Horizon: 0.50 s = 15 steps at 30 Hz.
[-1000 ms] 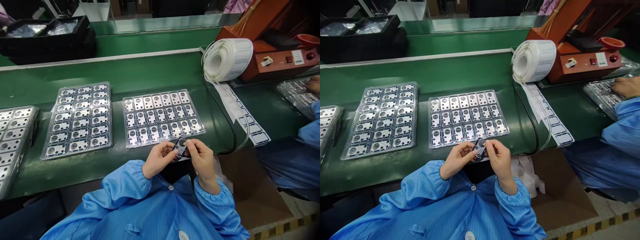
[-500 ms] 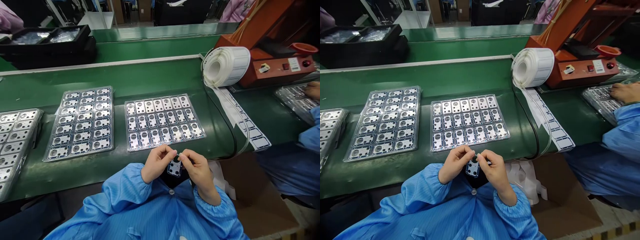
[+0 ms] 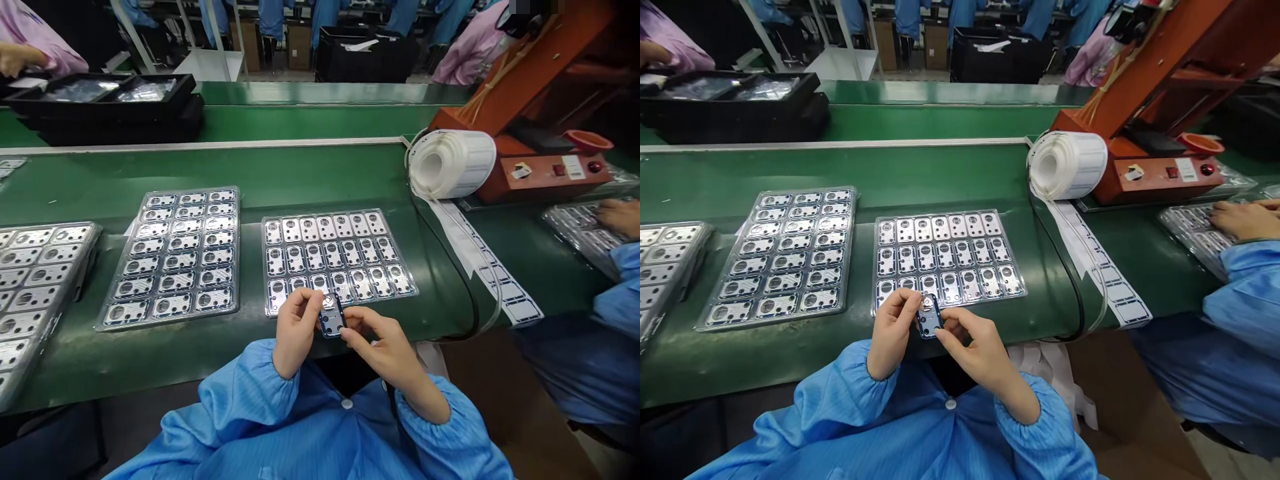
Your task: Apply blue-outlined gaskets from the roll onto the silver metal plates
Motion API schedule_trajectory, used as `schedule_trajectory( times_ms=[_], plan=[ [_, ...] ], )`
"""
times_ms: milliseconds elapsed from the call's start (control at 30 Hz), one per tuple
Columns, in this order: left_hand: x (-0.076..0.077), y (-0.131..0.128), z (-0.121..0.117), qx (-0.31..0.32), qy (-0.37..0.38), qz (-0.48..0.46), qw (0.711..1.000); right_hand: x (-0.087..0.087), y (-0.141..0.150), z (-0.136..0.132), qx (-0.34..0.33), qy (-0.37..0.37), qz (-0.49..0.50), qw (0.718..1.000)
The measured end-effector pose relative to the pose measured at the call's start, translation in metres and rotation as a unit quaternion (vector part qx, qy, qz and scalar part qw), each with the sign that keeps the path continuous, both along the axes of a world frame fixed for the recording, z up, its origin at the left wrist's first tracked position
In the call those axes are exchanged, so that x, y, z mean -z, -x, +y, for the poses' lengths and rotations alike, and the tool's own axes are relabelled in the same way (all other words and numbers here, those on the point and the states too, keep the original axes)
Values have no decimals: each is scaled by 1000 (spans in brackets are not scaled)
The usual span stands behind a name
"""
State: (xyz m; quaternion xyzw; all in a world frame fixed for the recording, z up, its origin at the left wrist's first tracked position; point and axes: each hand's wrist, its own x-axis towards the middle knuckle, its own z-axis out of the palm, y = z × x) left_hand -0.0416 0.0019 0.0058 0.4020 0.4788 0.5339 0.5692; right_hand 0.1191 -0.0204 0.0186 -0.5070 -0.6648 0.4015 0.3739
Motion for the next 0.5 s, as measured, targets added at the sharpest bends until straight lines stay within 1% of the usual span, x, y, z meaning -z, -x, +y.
schedule_trajectory(
  times_ms=[67, 133, 200, 267, 333, 400, 433, 500],
  plan=[
    [0, 5, 0, -13, -2, -6, 1000, -2, 6, 6, -19, 0, -6, 1000],
    [0, 11, 2, -12, 5, -9, 1000, -4, 12, 12, -36, 7, -13, 999],
    [0, 18, 3, 4, 15, -7, 1000, -7, 16, 19, -48, 11, -25, 998],
    [-4, 28, 5, 36, 16, 11, 999, -9, 19, 25, -59, 17, -34, 998],
    [-13, 42, 8, 69, 2, 62, 996, -10, 21, 30, -76, 32, -32, 996],
    [-26, 61, 15, 80, -31, 142, 986, -9, 21, 33, -87, 42, -25, 995],
    [-34, 72, 21, 79, -53, 187, 978, -8, 19, 34, -84, 42, -23, 995],
    [-50, 93, 39, 70, -101, 275, 954, -6, 15, 34, -56, 36, -21, 998]
  ],
)
